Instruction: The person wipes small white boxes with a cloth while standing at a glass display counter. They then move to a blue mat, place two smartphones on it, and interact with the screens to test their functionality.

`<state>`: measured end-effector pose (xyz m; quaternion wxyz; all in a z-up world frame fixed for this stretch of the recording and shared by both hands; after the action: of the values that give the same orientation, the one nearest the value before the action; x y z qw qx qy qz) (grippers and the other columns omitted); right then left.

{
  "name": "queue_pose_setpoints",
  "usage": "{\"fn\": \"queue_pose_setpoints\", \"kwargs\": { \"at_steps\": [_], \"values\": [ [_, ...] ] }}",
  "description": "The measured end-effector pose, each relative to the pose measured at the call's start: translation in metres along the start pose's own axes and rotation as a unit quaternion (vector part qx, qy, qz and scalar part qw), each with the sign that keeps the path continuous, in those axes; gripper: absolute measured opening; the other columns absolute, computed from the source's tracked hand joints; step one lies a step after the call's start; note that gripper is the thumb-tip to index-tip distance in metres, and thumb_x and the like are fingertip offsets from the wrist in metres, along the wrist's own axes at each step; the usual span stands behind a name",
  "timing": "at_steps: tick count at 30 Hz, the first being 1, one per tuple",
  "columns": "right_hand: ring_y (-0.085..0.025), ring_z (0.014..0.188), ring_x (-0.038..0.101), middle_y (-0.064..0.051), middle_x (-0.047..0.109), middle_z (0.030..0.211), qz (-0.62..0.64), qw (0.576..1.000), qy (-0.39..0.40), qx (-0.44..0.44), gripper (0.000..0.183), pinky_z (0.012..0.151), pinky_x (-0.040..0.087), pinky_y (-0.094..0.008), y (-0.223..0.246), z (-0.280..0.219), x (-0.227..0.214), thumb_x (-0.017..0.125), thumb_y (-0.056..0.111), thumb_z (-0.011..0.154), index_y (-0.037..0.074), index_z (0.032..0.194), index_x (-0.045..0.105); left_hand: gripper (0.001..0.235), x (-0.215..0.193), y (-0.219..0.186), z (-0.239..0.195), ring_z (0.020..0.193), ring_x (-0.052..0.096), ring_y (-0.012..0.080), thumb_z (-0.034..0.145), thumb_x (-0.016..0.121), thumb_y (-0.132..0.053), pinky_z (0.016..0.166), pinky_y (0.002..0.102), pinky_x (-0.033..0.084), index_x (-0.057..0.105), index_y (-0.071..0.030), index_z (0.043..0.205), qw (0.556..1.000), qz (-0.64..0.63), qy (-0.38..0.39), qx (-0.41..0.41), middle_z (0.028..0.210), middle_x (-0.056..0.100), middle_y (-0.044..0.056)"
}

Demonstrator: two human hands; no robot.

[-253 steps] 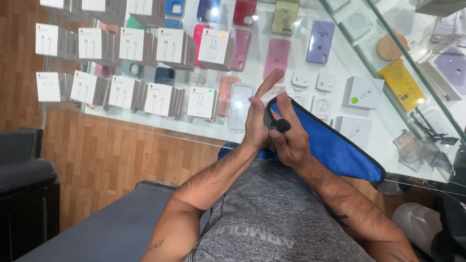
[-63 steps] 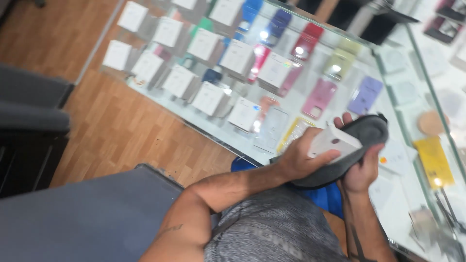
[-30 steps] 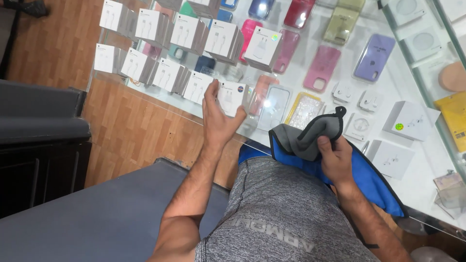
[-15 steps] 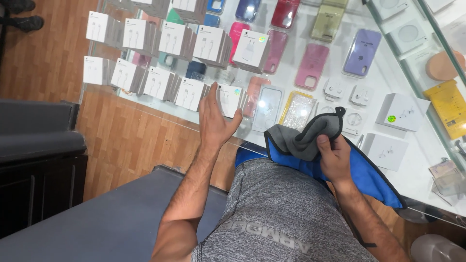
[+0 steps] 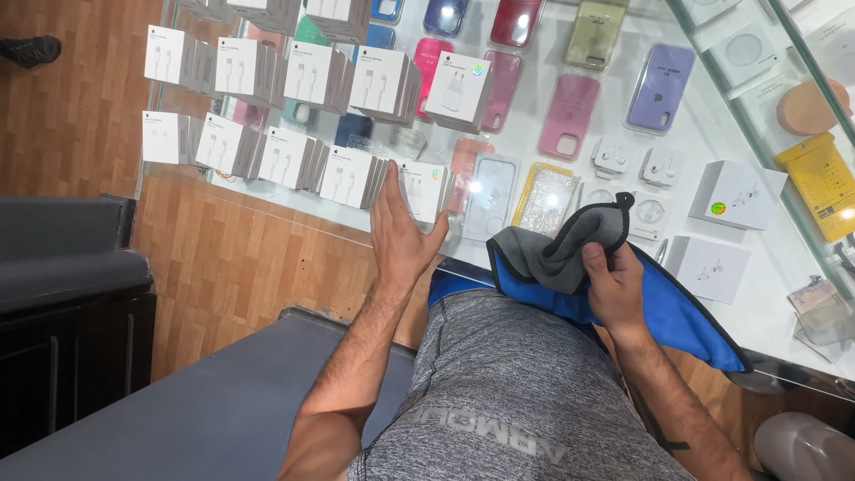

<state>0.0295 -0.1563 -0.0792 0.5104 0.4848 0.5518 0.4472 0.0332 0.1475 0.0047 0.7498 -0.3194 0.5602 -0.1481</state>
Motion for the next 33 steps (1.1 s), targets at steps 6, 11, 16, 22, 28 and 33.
{"fn": "queue_pose_setpoints", "kwargs": {
  "at_steps": [6,11,16,22,28,33],
  "values": [
    [-0.025,0.093,0.060,-0.019,0.063,0.091,0.005,1.000,-0.005,0.001,0.029,0.079,0.050,-0.044,-0.006,0.000,0.001,0.051,0.024,0.097,0.000,0.110,0.058,0.093,0.004,0.006,-0.004,0.113,0.046,0.0366,0.068,0.077,-0.013,0.097,0.049,0.036,0.021,-0.003,0.142,1.000,-0.011,-0.026,0.009,0.127,0.045,0.024],
    [-0.025,0.093,0.060,-0.018,0.063,0.091,0.003,1.000,-0.007,0.001,0.028,0.078,0.050,-0.043,0.002,-0.001,0.004,0.051,0.024,0.097,0.000,0.109,0.059,0.093,0.005,0.008,-0.003,0.111,0.043,0.0358,0.068,0.076,-0.011,0.097,0.049,0.034,0.021,-0.004,0.142,0.999,-0.027,-0.021,0.008,0.127,0.044,0.024],
    [-0.024,0.092,0.060,-0.018,0.063,0.090,0.002,1.000,-0.008,-0.001,0.027,0.078,0.050,-0.043,0.007,-0.001,0.005,0.051,0.023,0.097,0.000,0.109,0.059,0.092,0.007,0.007,-0.003,0.111,0.041,0.0346,0.068,0.075,-0.011,0.098,0.049,0.032,0.021,-0.004,0.142,1.000,-0.020,-0.003,0.008,0.128,0.043,0.023],
    [-0.024,0.092,0.060,-0.018,0.063,0.090,0.003,1.000,-0.010,0.004,0.027,0.078,0.050,-0.042,0.000,-0.002,0.003,0.051,0.024,0.097,0.001,0.109,0.059,0.092,0.009,0.012,-0.001,0.112,0.040,0.0350,0.068,0.075,-0.009,0.098,0.050,0.032,0.021,-0.003,0.142,0.999,-0.052,0.000,-0.014,0.128,0.043,0.023],
    [-0.023,0.090,0.061,-0.017,0.064,0.088,0.009,1.000,-0.007,0.008,0.026,0.078,0.050,-0.041,0.007,0.000,0.006,0.052,0.023,0.096,0.001,0.107,0.060,0.092,0.009,0.012,-0.001,0.116,0.039,0.0363,0.068,0.075,-0.009,0.100,0.053,0.031,0.022,-0.003,0.142,0.999,-0.049,0.001,-0.007,0.131,0.041,0.024],
    [-0.022,0.088,0.061,-0.017,0.065,0.087,0.019,1.000,-0.013,0.019,0.024,0.076,0.050,-0.042,-0.009,-0.001,0.001,0.055,0.021,0.094,-0.001,0.103,0.061,0.098,-0.015,-0.013,-0.001,0.118,0.039,0.0420,0.066,0.084,-0.025,0.100,0.056,0.031,0.025,-0.001,0.140,0.998,-0.039,-0.031,0.034,0.132,0.040,0.028]
  ]
}}
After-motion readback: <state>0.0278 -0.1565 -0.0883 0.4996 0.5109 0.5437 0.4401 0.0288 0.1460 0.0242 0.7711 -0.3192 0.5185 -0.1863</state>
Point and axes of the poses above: each hand's wrist, its own z-axis towards the middle knuckle, its own x-axis out of the palm, y = z × x, the point moved 9 cm from there along z, towards the middle knuckle
